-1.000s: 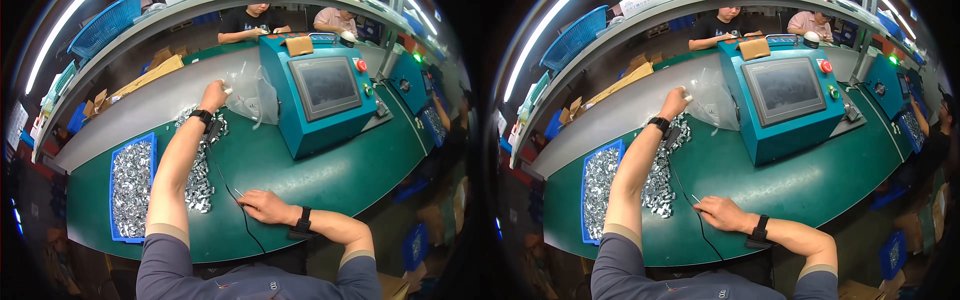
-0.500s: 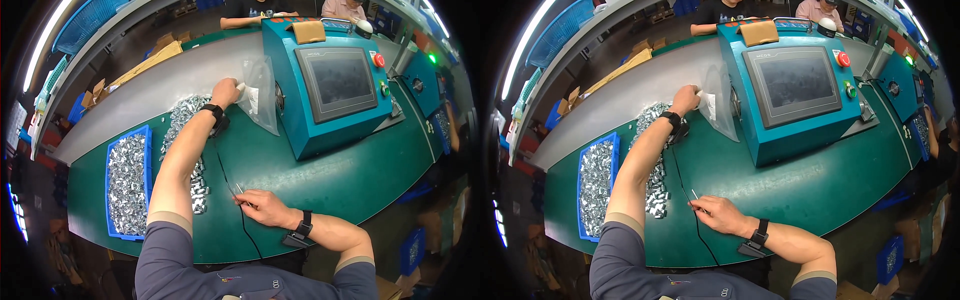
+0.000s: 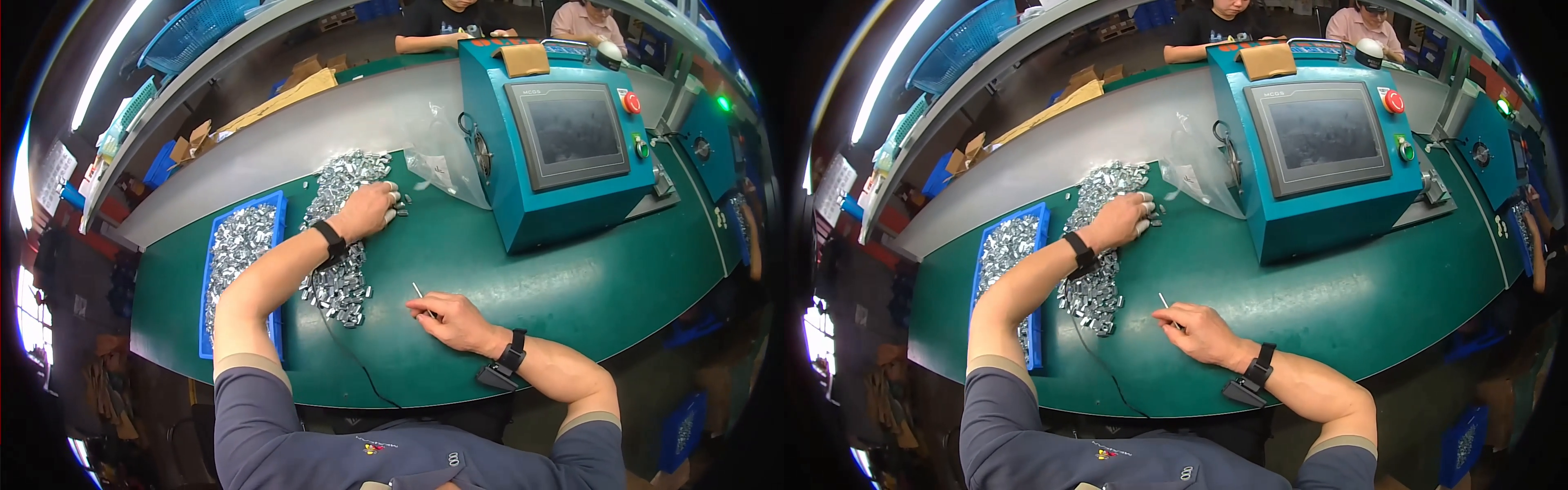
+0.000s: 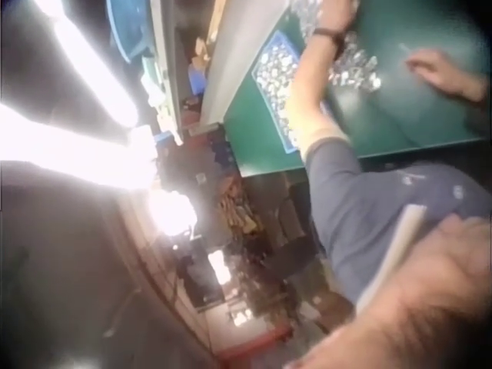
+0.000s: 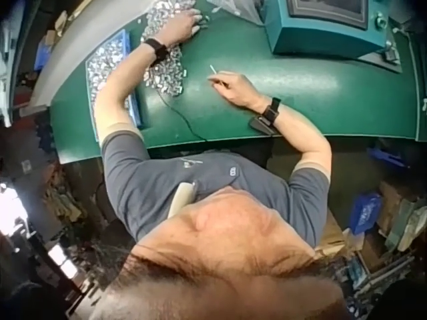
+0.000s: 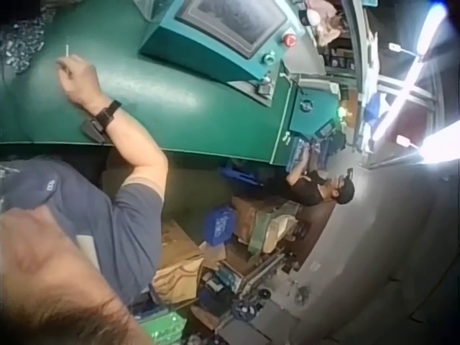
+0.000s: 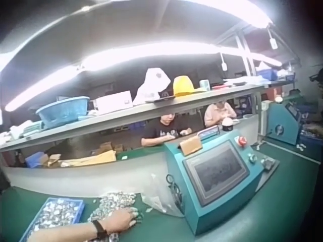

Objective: The person picks up a metal pin and a metal clip, slides the clip onto the pin, and places the assembled unit into a plastic bag. They repeat this process several times before moving the bag aside on the table.

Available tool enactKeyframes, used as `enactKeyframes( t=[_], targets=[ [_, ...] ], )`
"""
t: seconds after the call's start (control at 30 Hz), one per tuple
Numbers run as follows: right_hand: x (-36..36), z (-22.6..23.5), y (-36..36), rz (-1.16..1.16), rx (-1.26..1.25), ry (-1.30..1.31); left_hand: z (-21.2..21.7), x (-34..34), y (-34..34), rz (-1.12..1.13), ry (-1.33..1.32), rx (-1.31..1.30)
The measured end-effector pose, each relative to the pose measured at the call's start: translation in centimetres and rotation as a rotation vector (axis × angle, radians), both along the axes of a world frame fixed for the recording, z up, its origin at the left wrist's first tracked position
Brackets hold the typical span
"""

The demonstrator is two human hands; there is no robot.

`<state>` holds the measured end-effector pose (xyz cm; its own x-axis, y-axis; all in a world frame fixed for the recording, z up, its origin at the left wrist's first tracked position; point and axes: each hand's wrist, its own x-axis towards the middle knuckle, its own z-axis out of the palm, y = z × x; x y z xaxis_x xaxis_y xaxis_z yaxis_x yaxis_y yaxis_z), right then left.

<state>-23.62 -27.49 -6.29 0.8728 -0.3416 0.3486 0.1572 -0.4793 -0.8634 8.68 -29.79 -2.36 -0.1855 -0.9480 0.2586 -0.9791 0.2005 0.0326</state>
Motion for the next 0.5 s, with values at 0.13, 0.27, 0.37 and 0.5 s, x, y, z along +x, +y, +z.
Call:
enactKeyframes(
  t=[0.13, 0.27, 0.37, 0.5],
  targets=[
    [-0.6, -0.1, -0.4, -0.019, -0.003, 0.0, 1.3, -2.1, 0.5, -0.007, -0.058, 0.197],
    [-1.0, -0.2, -0.6, -0.049, -0.014, 0.012, 0.7, -0.4, -4.2, 0.286, 0.128, 0.006],
    [0.6, 0.4, 0.8, 0.012, -0.016, -0.043, -1.2, 7.7, -6.0, 0.141, -0.126, -0.192],
    [0.0, 0.0, 0.1, -0.006, -0.016, -0.014, -1.4, 5.0, -9.9, 0.278, -0.054, 0.039]
  ],
)
